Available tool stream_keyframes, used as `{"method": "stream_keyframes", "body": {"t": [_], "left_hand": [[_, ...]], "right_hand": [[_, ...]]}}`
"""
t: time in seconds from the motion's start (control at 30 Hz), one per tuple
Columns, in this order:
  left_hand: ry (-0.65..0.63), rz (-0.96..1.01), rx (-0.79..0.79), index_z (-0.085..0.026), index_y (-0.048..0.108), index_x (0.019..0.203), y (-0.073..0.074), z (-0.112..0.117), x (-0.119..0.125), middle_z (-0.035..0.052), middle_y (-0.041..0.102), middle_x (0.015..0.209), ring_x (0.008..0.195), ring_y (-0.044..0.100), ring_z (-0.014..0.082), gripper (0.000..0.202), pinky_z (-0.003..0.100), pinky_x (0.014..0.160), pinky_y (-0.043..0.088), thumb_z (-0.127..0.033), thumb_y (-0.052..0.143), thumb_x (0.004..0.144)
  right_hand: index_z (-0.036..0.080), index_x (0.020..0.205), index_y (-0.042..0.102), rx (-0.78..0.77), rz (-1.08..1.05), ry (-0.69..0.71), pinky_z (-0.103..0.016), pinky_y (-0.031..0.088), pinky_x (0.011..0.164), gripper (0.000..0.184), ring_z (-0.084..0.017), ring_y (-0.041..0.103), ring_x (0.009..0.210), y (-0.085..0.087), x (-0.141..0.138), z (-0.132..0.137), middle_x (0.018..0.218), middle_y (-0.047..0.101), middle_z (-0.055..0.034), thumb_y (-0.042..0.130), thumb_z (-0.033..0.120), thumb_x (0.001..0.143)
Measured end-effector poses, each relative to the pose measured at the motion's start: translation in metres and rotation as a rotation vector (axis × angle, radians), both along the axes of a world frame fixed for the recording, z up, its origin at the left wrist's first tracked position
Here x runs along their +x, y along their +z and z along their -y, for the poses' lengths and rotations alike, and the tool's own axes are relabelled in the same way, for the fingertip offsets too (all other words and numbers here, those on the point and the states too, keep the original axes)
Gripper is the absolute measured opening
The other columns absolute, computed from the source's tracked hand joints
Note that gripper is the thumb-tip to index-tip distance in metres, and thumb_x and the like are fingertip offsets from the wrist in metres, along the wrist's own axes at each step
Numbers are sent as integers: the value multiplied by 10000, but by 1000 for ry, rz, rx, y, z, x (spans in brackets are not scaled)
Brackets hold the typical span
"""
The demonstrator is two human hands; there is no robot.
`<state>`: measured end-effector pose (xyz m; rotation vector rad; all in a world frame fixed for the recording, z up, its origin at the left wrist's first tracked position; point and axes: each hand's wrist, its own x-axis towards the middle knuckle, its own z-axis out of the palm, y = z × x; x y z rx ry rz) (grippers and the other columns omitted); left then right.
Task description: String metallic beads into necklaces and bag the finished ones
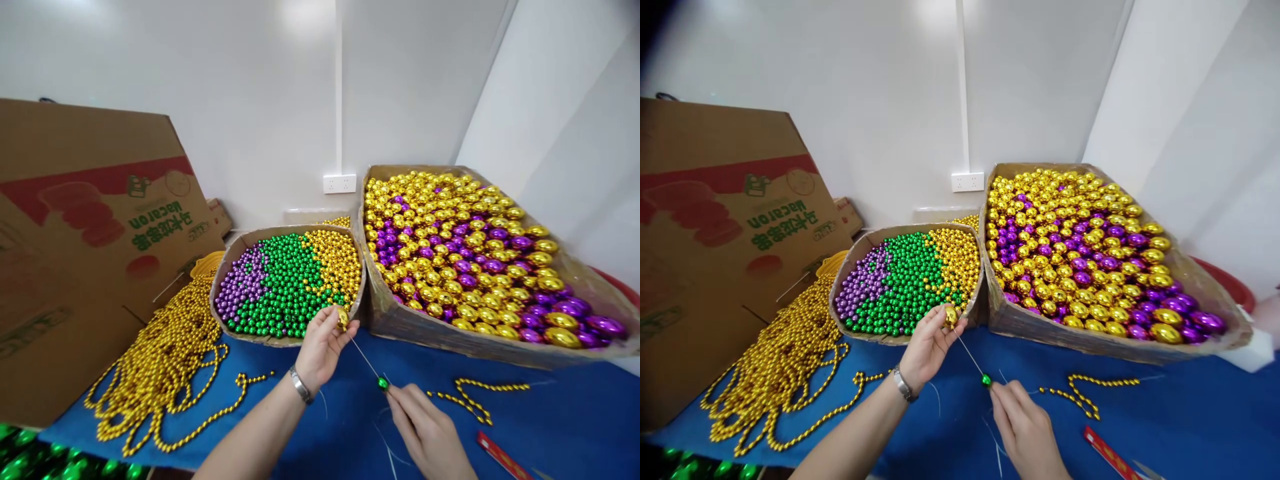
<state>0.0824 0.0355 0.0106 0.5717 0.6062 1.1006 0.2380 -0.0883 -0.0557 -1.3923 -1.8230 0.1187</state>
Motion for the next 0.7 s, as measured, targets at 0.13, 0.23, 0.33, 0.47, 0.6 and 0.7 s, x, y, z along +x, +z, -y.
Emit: {"method": "stream_keyframes", "body": {"t": [0.13,0.23,0.33,0.47,0.6,0.7], "left_hand": [[15,1,-13,-150,571,896,-3,2,-1,31,651,866,839,664,182,275,330,821,527,-292,721,714],[26,0,-22,-148,570,887,-4,3,-2,33,654,859,835,664,181,265,331,822,529,-291,717,718],[42,3,-37,-146,569,874,-5,4,-2,34,657,845,830,666,183,265,339,826,529,-292,722,714],[52,12,-55,-140,566,848,-7,5,-3,37,658,813,829,669,193,262,339,820,530,-303,722,714],[63,23,-70,-144,563,819,-9,6,-4,30,658,797,826,670,193,256,342,822,528,-312,723,712],[68,21,-74,-143,559,804,-9,6,-5,30,654,788,824,668,190,258,346,831,522,-327,717,718]], "right_hand": [[186,1028,629,38,94,-33,-209,498,591,301,-127,616,623,-3,3,-1,752,605,-51,359,293,948],[176,1017,627,79,195,-69,-209,488,582,306,-122,612,610,-7,5,-1,757,597,-50,344,272,952],[168,998,624,106,263,-89,-208,474,572,306,-116,606,597,-9,6,-1,749,591,-45,335,258,956],[179,997,630,121,305,-98,-204,460,570,326,-110,601,591,-8,7,-1,742,596,-40,316,258,961],[188,1003,642,127,345,-123,-212,461,575,339,-114,597,574,-6,8,-1,716,593,-34,316,273,959],[186,1012,643,128,374,-123,-217,459,566,351,-118,597,571,-6,10,-1,707,591,-34,308,278,961]]}}
